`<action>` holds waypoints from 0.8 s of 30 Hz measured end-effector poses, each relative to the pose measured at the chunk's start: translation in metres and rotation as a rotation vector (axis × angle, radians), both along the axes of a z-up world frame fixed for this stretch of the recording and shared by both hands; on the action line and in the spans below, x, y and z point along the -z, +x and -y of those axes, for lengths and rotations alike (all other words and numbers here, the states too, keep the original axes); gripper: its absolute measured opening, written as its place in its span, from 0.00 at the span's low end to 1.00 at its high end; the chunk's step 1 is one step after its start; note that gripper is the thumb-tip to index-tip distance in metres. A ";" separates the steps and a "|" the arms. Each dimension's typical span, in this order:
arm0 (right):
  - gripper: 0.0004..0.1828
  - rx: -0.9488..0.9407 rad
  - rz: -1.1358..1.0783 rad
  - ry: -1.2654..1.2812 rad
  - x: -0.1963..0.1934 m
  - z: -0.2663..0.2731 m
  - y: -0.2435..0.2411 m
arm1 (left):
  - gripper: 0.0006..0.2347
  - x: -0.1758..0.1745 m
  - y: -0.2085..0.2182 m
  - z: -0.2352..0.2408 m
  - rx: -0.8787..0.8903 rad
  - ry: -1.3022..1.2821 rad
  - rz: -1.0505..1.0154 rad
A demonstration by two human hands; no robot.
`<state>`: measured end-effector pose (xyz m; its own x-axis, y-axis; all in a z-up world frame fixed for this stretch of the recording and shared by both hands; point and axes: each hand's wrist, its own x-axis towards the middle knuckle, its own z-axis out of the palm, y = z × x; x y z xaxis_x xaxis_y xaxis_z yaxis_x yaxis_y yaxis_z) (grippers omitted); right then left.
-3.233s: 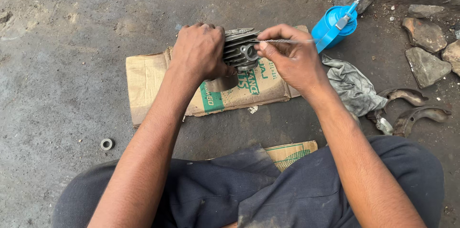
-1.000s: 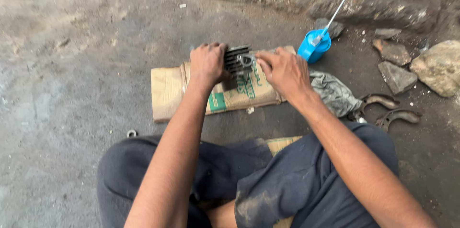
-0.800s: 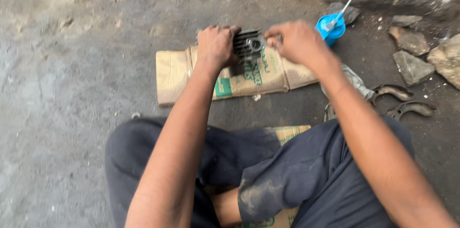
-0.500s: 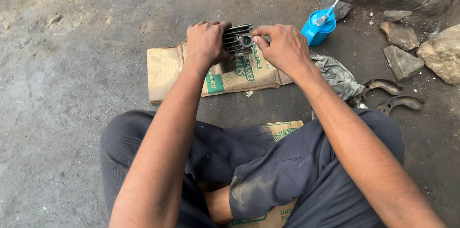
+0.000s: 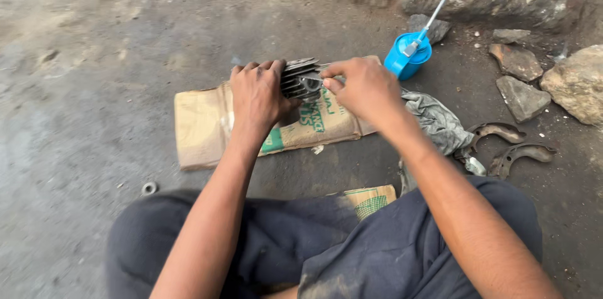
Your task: The person sits on the ground and uses a metal file to scrape and clean the surfaces of a metal engine cylinder head. They rotate the part to access different sides and use a rag to wipe away debris. The person also uses a blue oil can to apply lubricant to the cylinder bore.
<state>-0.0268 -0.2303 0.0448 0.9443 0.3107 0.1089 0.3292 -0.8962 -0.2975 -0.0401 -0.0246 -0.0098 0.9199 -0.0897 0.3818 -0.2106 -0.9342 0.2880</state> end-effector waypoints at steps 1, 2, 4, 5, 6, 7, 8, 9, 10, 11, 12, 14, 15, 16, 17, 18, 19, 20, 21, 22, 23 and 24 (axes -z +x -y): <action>0.13 0.080 -0.098 -0.032 -0.003 0.011 0.012 | 0.26 0.000 0.006 0.006 -0.025 0.055 -0.055; 0.15 0.159 -0.205 -0.061 -0.005 0.023 0.023 | 0.25 0.001 0.009 0.010 -0.050 0.114 -0.119; 0.14 0.264 -0.285 -0.105 -0.006 0.046 0.029 | 0.25 0.003 0.015 0.013 -0.062 0.173 -0.163; 0.13 0.290 -0.259 -0.121 -0.006 0.055 0.029 | 0.26 0.004 0.019 0.010 -0.050 0.172 -0.144; 0.12 0.314 -0.226 -0.140 -0.006 0.060 0.031 | 0.27 0.004 0.024 0.010 -0.040 0.165 -0.120; 0.13 0.312 -0.243 -0.136 -0.007 0.062 0.033 | 0.27 0.004 0.028 0.010 -0.039 0.165 -0.156; 0.13 0.310 -0.264 -0.130 -0.007 0.062 0.033 | 0.27 0.004 0.030 0.008 -0.037 0.167 -0.197; 0.14 0.307 -0.286 -0.123 -0.008 0.061 0.033 | 0.27 0.003 0.031 0.007 -0.036 0.170 -0.238; 0.14 0.266 -0.315 -0.076 -0.008 0.058 0.034 | 0.28 0.002 0.030 0.005 -0.021 0.163 -0.229; 0.15 0.225 -0.343 -0.029 -0.009 0.054 0.034 | 0.28 0.001 0.029 0.002 -0.005 0.156 -0.220; 0.16 0.179 -0.373 0.019 -0.009 0.050 0.034 | 0.29 0.000 0.027 -0.001 0.006 0.150 -0.214; 0.16 0.134 -0.394 0.042 -0.014 0.047 0.028 | 0.26 -0.003 0.025 -0.003 0.003 0.165 -0.249; 0.16 0.111 -0.404 0.052 -0.017 0.046 0.024 | 0.24 -0.006 0.025 -0.003 0.001 0.172 -0.266; 0.16 0.138 -0.397 0.070 -0.021 0.046 0.020 | 0.25 -0.009 0.025 -0.004 0.000 0.176 -0.303; 0.16 0.164 -0.390 0.087 -0.026 0.047 0.015 | 0.27 -0.012 0.026 -0.004 -0.001 0.180 -0.340; 0.16 0.193 -0.385 0.104 -0.031 0.049 0.010 | 0.28 -0.014 0.026 -0.003 0.001 0.184 -0.380; 0.16 0.210 -0.369 0.103 -0.036 0.051 0.006 | 0.30 -0.015 0.028 -0.001 -0.004 0.187 -0.401; 0.16 0.224 -0.358 0.104 -0.040 0.051 0.002 | 0.32 -0.016 0.029 0.000 -0.010 0.194 -0.428; 0.16 0.239 -0.347 0.106 -0.042 0.050 -0.001 | 0.34 -0.017 0.029 0.001 -0.017 0.201 -0.454; 0.15 0.222 -0.355 0.085 -0.043 0.046 -0.001 | 0.33 -0.018 0.027 0.003 -0.014 0.204 -0.435; 0.15 0.205 -0.362 0.063 -0.044 0.043 -0.002 | 0.32 -0.018 0.024 0.005 -0.012 0.207 -0.417; 0.14 0.189 -0.369 0.043 -0.046 0.040 -0.003 | 0.31 -0.018 0.022 0.005 -0.009 0.211 -0.397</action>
